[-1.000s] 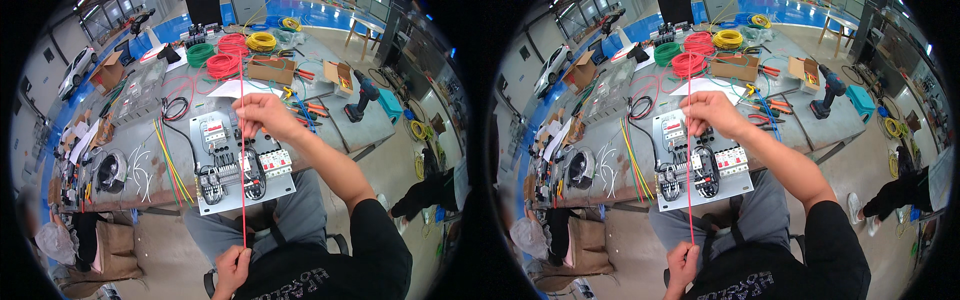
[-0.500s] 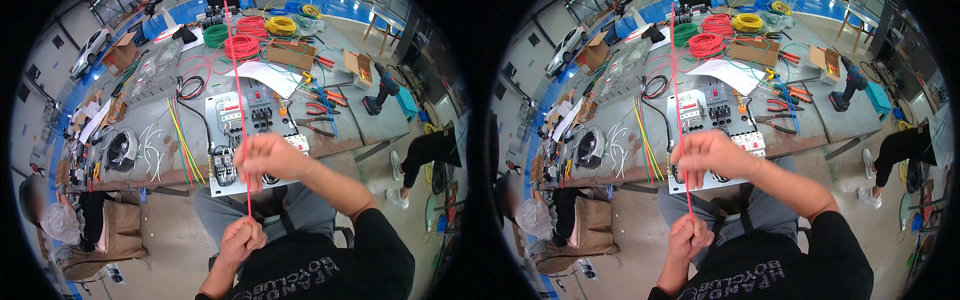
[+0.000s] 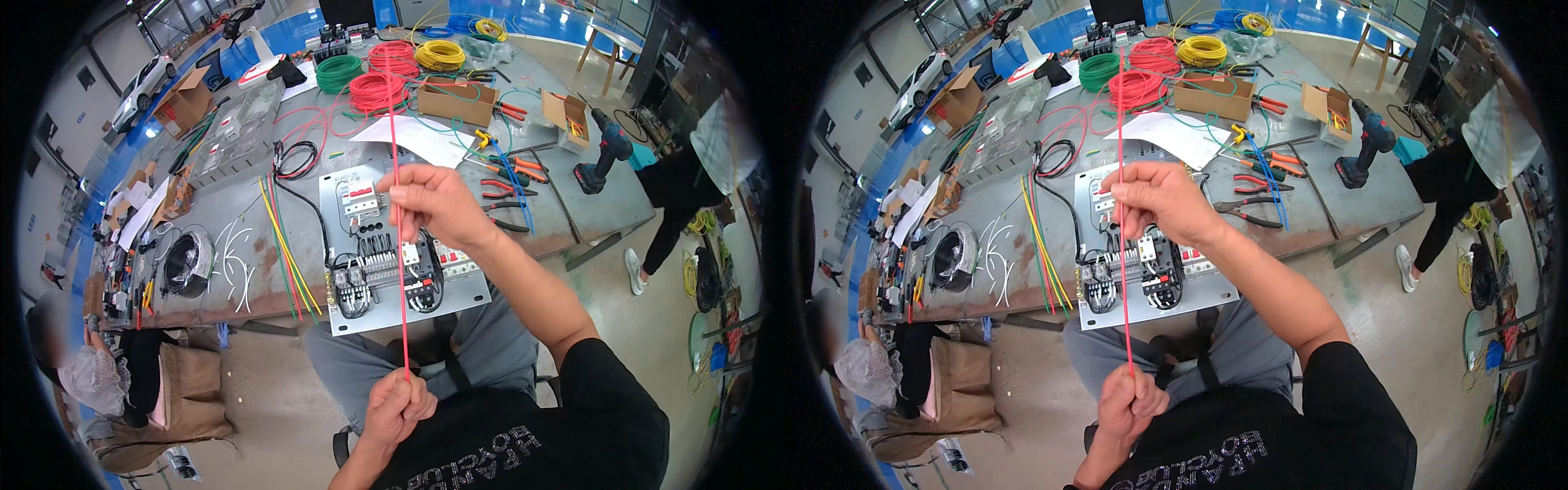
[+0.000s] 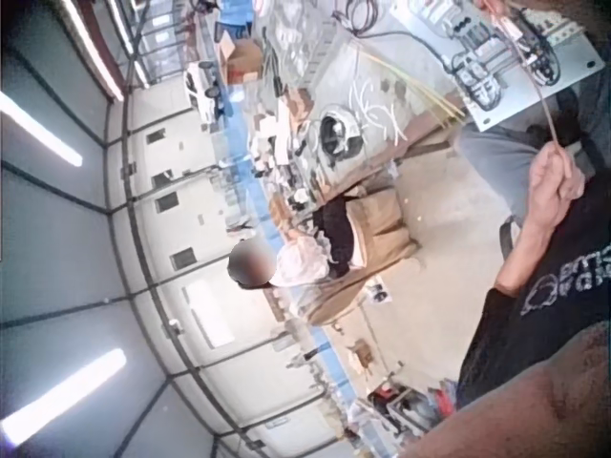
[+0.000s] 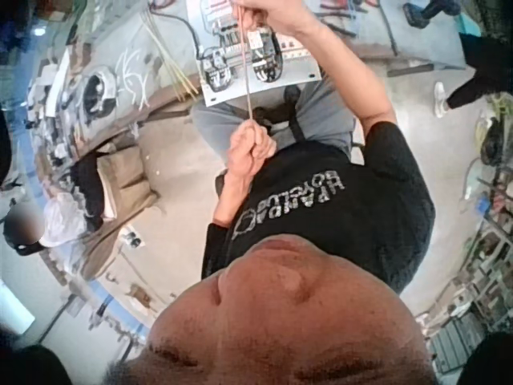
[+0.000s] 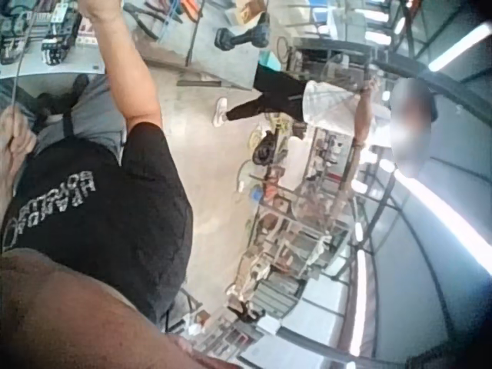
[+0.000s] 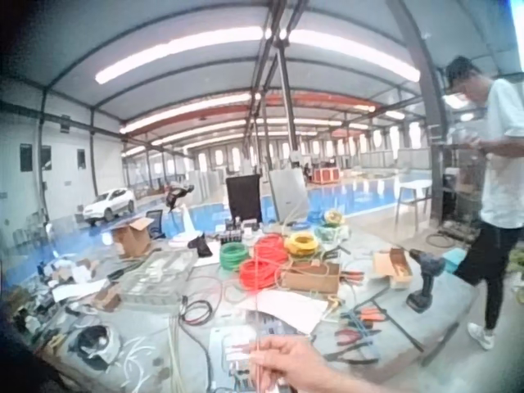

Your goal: The person measures and cuts multiple colored wires, then strips their ends using wire cutters. The person holds the prepared wires together and appears to prepare them for connection to an electrical panel on the workbench.

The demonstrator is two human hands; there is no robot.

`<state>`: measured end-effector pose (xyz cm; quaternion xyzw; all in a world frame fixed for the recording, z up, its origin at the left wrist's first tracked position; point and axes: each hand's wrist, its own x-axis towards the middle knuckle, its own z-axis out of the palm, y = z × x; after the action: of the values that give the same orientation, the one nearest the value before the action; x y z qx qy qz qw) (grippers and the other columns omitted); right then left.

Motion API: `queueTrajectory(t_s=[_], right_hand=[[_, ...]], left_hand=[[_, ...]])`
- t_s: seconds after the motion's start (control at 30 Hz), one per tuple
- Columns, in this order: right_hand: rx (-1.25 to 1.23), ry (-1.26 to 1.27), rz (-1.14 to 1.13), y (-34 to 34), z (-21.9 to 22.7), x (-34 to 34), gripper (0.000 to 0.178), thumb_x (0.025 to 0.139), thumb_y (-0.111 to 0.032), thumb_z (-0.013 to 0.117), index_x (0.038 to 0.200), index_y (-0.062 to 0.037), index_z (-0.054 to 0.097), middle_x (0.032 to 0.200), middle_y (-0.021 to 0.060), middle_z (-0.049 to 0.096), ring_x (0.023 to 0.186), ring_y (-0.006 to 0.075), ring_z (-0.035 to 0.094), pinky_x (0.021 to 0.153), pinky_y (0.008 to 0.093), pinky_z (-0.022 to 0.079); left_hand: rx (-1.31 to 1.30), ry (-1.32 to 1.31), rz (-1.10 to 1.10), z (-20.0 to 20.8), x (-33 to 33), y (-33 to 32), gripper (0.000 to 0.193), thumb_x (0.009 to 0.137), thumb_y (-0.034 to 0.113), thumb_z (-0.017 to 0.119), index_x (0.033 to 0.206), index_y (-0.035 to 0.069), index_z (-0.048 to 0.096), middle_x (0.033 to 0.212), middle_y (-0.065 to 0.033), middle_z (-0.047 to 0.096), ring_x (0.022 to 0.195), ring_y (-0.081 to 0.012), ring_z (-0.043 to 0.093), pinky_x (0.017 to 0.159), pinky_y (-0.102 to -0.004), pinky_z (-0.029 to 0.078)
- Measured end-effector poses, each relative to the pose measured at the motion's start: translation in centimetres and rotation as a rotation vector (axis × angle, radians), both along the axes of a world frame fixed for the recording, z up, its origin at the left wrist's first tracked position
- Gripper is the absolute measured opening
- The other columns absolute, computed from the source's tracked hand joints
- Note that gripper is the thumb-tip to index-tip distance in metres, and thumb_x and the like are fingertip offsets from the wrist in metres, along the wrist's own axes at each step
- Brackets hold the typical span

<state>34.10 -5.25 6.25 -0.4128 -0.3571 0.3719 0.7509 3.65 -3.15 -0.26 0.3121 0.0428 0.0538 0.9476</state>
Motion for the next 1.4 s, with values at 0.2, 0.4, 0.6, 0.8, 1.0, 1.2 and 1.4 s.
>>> queueTrajectory(t_s=[0.2, 0.4, 0.6, 0.8, 1.0, 1.2, 1.4], right_hand=[[-0.053, -0.078, -0.117, 0.4, 2.4, 4.0, 0.027, 0.101, -0.013, 0.061, 0.119, 0.0056, 0.064, 0.079, 0.0086, 0.07, 0.057, 0.0108, 0.067, 0.049, 0.0218, 0.054], [0.122, 0.047, -0.145, 0.4, 2.7, 9.4, 0.026, 0.104, -0.02, 0.058, 0.114, 0.0021, 0.066, 0.081, 0.0061, 0.07, 0.06, 0.0084, 0.065, 0.053, 0.0223, 0.053], [-0.148, 0.162, 0.248, -2.5, -0.7, -5.1, 0.028, 0.105, -0.025, 0.057, 0.111, 0.0017, 0.065, 0.086, 0.0091, 0.071, 0.064, 0.0137, 0.069, 0.055, 0.025, 0.057], [-0.179, 0.264, 0.11, -3.8, -3.2, -8.3, 0.029, 0.104, -0.021, 0.059, 0.114, 0.006, 0.065, 0.086, 0.0112, 0.071, 0.065, 0.015, 0.07, 0.056, 0.0252, 0.058], [-0.102, 0.25, -0.024, -3.3, -3.1, -3.3, 0.029, 0.104, -0.022, 0.058, 0.113, 0.0052, 0.066, 0.083, 0.0079, 0.071, 0.06, 0.0099, 0.067, 0.053, 0.0222, 0.054], [-0.042, 0.199, -0.087, -3.2, -2.5, 1.3, 0.03, 0.105, -0.023, 0.058, 0.115, 0.0047, 0.066, 0.083, 0.0078, 0.071, 0.06, 0.0091, 0.066, 0.053, 0.0228, 0.053], [-0.151, 0.016, 0.003, -3.5, -1.4, -4.7, 0.022, 0.102, -0.016, 0.062, 0.116, 0.0015, 0.064, 0.084, 0.0071, 0.069, 0.064, 0.0126, 0.067, 0.056, 0.0256, 0.054]], left_hand=[[0.048, 0.015, -0.024, -0.6, -1.3, -0.5, 0.035, 0.106, 0.03, 0.052, 0.083, 0.004, 0.051, 0.061, -0.0017, 0.042, 0.05, -0.0116, 0.032, 0.052, -0.0313, 0.029], [0.029, -0.016, -0.097, -1.1, -2.1, -0.9, 0.029, 0.107, 0.022, 0.049, 0.085, 0.003, 0.048, 0.065, -0.0025, 0.042, 0.054, -0.0118, 0.035, 0.054, -0.0294, 0.031], [0.175, 0.034, 0.04, 0.1, 0.9, 1.3, 0.033, 0.108, 0.025, 0.047, 0.083, 0.004, 0.048, 0.061, -0.0024, 0.043, 0.049, -0.0124, 0.034, 0.05, -0.0304, 0.03], [0.444, 0.105, 0.096, -0.4, 1.3, 2.9, 0.026, 0.108, 0.018, 0.05, 0.086, 0.004, 0.049, 0.07, 0.0021, 0.045, 0.058, -0.005, 0.033, 0.053, -0.024, 0.03], [0.523, 0.174, 0.085, -1.4, -0.1, 1.7, 0.025, 0.107, 0.015, 0.051, 0.084, 0.004, 0.052, 0.07, 0.0032, 0.046, 0.061, -0.004, 0.035, 0.054, -0.023, 0.03], [0.574, 0.227, 0.083, -2.1, -1.2, 1.4, 0.024, 0.106, 0.016, 0.054, 0.085, 0.004, 0.052, 0.068, 0.0005, 0.046, 0.057, -0.0066, 0.037, 0.052, -0.0248, 0.032], [0.448, 0.232, 0.028, -1.2, -1.1, 2.3, 0.026, 0.106, 0.02, 0.054, 0.092, -0.001, 0.061, 0.063, 0.0003, 0.048, 0.053, -0.0066, 0.039, 0.05, -0.0234, 0.032]])
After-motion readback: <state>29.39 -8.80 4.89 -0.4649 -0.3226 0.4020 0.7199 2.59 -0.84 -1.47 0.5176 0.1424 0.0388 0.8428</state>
